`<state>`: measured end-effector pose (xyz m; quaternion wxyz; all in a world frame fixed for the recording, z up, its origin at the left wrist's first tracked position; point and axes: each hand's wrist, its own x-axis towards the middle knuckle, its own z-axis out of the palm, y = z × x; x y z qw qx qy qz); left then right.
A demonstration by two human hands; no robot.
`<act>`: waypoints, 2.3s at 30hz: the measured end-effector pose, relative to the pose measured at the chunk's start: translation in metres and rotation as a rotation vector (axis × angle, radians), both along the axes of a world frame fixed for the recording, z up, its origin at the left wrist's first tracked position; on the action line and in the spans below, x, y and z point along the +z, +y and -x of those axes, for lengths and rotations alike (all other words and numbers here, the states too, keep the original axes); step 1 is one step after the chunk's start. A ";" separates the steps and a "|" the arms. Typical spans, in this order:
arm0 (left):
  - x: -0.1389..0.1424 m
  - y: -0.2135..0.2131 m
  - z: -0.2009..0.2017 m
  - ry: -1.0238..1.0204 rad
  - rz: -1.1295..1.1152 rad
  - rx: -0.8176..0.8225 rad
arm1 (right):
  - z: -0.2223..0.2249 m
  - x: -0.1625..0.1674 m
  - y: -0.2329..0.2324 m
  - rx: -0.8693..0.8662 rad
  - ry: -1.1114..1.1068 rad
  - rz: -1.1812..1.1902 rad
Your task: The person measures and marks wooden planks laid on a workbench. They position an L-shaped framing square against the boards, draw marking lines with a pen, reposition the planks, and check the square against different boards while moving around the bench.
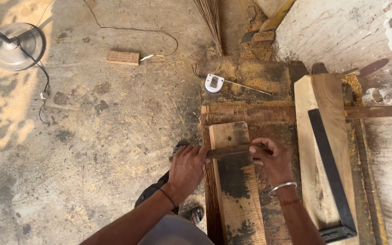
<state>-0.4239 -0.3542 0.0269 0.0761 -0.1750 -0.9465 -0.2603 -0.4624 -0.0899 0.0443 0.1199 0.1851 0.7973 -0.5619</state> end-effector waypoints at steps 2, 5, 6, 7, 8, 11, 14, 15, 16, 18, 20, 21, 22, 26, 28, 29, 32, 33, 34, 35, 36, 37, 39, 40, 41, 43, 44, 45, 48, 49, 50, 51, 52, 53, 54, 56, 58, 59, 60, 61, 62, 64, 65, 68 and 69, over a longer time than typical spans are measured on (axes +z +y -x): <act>-0.004 -0.002 0.027 -0.222 0.075 0.015 | 0.026 -0.007 -0.001 -0.032 0.019 0.113; -0.002 -0.007 0.053 -0.040 0.044 0.026 | 0.056 -0.001 -0.008 0.024 0.073 0.047; 0.000 -0.008 0.050 -0.010 0.039 0.025 | 0.054 0.004 -0.011 0.052 0.093 0.068; 0.001 -0.008 0.045 0.022 0.034 0.027 | 0.048 0.010 -0.013 0.082 0.115 0.090; 0.003 -0.007 0.032 -0.127 0.110 0.023 | 0.036 0.015 -0.013 0.081 0.061 0.033; 0.002 -0.002 0.002 -0.247 0.064 -0.044 | 0.003 0.022 -0.011 -0.003 -0.013 0.009; -0.001 -0.001 0.017 -0.042 0.054 0.016 | 0.012 0.014 -0.009 -0.024 -0.081 -0.041; -0.001 -0.003 0.036 -0.021 0.106 0.033 | 0.030 0.010 -0.010 0.049 0.057 -0.035; 0.002 -0.006 0.053 -0.013 0.152 0.046 | 0.047 0.008 -0.012 0.120 0.182 -0.038; 0.009 -0.009 0.068 -0.288 0.169 0.032 | 0.060 0.008 -0.014 0.085 0.058 0.043; 0.019 -0.012 0.064 -0.338 0.171 0.006 | 0.055 0.014 -0.017 0.033 0.035 0.099; 0.023 -0.012 0.053 -0.304 0.129 0.010 | 0.045 0.018 -0.019 0.029 0.021 0.085; 0.026 -0.010 0.037 -0.282 0.088 0.014 | 0.028 0.022 -0.019 -0.027 -0.045 0.028; 0.023 -0.003 0.018 -0.029 0.096 -0.004 | 0.005 0.021 -0.017 -0.049 -0.035 -0.007; 0.019 -0.004 0.045 -0.204 0.224 0.016 | 0.033 0.008 -0.014 0.106 0.162 -0.031; 0.019 -0.006 0.062 -0.428 0.320 0.036 | 0.056 -0.001 -0.014 0.085 0.112 -0.024; 0.023 -0.015 0.089 -0.349 0.253 -0.007 | 0.088 -0.014 -0.015 0.082 0.078 0.109; 0.026 -0.019 0.090 -0.234 0.176 -0.004 | 0.092 -0.020 -0.014 0.097 0.100 0.181; 0.028 -0.022 0.087 -0.150 0.093 0.004 | 0.090 -0.020 -0.016 0.089 0.128 0.127; 0.030 -0.023 0.080 -0.087 0.005 0.015 | 0.084 -0.020 -0.016 0.085 0.134 0.067; 0.032 -0.025 0.074 -0.145 0.012 0.037 | 0.076 -0.017 -0.016 0.060 0.142 0.011; 0.032 -0.025 0.069 -0.203 0.019 0.044 | 0.070 -0.014 -0.017 0.039 0.125 0.025; 0.029 -0.023 0.064 -0.233 0.017 0.041 | 0.063 -0.006 -0.018 -0.004 0.119 0.039; 0.027 -0.022 0.065 -0.215 0.017 0.030 | 0.063 -0.002 -0.017 0.002 0.102 0.032; 0.025 -0.021 0.067 -0.202 0.013 0.020 | 0.064 0.001 -0.017 0.009 0.079 0.022; 0.022 -0.019 0.069 -0.248 0.013 0.000 | 0.064 0.004 -0.015 0.005 0.044 0.043; 0.022 -0.019 0.066 -0.266 0.014 -0.005 | 0.062 0.005 -0.014 0.001 0.038 0.074; 0.022 -0.018 0.061 -0.263 -0.005 -0.005 | 0.055 0.006 -0.013 -0.001 0.032 0.107; 0.024 -0.015 0.030 -0.290 -0.016 -0.022 | 0.020 0.010 -0.010 0.018 0.060 0.106; 0.024 -0.014 0.017 -0.318 -0.001 -0.041 | 0.006 0.013 -0.009 0.000 0.023 0.068; 0.022 -0.012 0.008 -0.342 0.017 -0.060 | -0.005 0.016 -0.010 -0.017 -0.012 0.032; 0.020 -0.010 0.004 -0.257 0.015 -0.056 | -0.010 0.018 -0.011 -0.030 -0.047 -0.006; 0.017 -0.009 0.003 -0.180 0.013 -0.050 | -0.010 0.020 -0.012 -0.019 -0.067 -0.053; 0.014 -0.008 0.006 -0.103 0.014 -0.053 | -0.004 0.022 -0.014 -0.018 -0.088 -0.099; 0.011 -0.008 0.016 -0.125 0.032 -0.008 | 0.006 0.023 -0.016 -0.022 -0.104 -0.147; 0.006 -0.011 0.046 -0.174 0.067 0.076 | 0.042 0.022 -0.020 0.008 -0.081 -0.099; 0.007 -0.015 0.068 -0.095 0.058 0.031 | 0.070 0.019 -0.023 0.092 0.038 0.035; 0.009 -0.018 0.075 -0.029 0.061 0.013 | 0.078 0.018 -0.024 0.075 0.039 0.034; 0.012 -0.019 0.075 -0.095 0.103 0.015 | 0.078 0.016 -0.024 0.066 0.029 0.031; 0.015 -0.020 0.073 -0.169 0.142 0.019 | 0.074 0.016 -0.024 0.059 0.012 0.027; 0.018 -0.019 0.062 -0.263 0.185 0.024 | 0.063 0.016 -0.023 0.025 -0.005 0.024; 0.020 -0.016 0.034 -0.201 0.038 0.021 | 0.032 0.017 -0.021 -0.020 -0.047 -0.003; 0.018 -0.014 0.022 -0.171 -0.035 0.017 | 0.019 0.018 -0.020 -0.039 -0.070 -0.029; 0.007 -0.011 0.014 -0.150 0.072 -0.017 | 0.006 0.021 -0.021 -0.048 -0.108 -0.140; 0.004 -0.010 0.020 -0.126 0.084 -0.002 | 0.012 0.022 -0.022 -0.049 -0.091 -0.110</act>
